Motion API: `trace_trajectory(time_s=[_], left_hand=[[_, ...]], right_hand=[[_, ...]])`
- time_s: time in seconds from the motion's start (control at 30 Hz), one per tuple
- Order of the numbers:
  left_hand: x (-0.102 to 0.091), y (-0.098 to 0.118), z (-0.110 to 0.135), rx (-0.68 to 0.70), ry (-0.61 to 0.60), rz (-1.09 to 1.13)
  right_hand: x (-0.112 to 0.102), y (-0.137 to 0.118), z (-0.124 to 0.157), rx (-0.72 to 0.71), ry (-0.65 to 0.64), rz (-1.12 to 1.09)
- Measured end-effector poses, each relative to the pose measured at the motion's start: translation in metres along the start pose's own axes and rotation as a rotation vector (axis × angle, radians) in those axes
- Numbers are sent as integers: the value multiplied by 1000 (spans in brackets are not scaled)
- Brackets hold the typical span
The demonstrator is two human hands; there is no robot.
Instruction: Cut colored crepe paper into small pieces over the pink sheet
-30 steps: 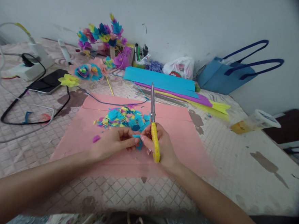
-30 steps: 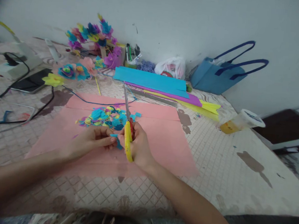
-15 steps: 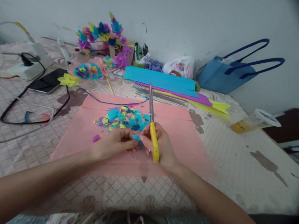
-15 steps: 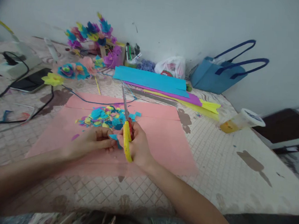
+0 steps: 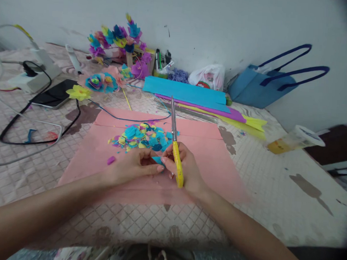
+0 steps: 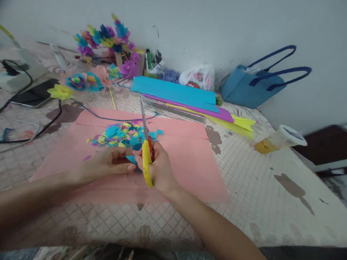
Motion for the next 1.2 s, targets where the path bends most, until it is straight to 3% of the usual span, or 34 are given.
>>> trace_trajectory(time_s=[0.23,0.4,0.73,0.87,1.0,1.2], left_hand=[[-17,11,3,74,164,-35],[-20,14,3,109,193,-33],[-20,8,2,42,177,-8],[-32,12,2,38,244,47],[-48,15,3,43,295,185],[-63,26,7,107,338,331]], right_hand=[[0,13,0,118,7,-25],[7,20,1,167,-28,-45],[5,24,0,160,-30,-50],[4,23,0,161,-36,-36],[9,14,5,147,-126,-69],[11,-5,12,87,-174,146]])
Point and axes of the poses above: each hand's wrist, its own z-axis away from the middle knuckle, its own x-axis out of the palm, y = z × x, the point moved 10 cm from there along -z, towards the middle knuckle, and after that the axes turned 4 degrees about -x, right-handed, at the moved point
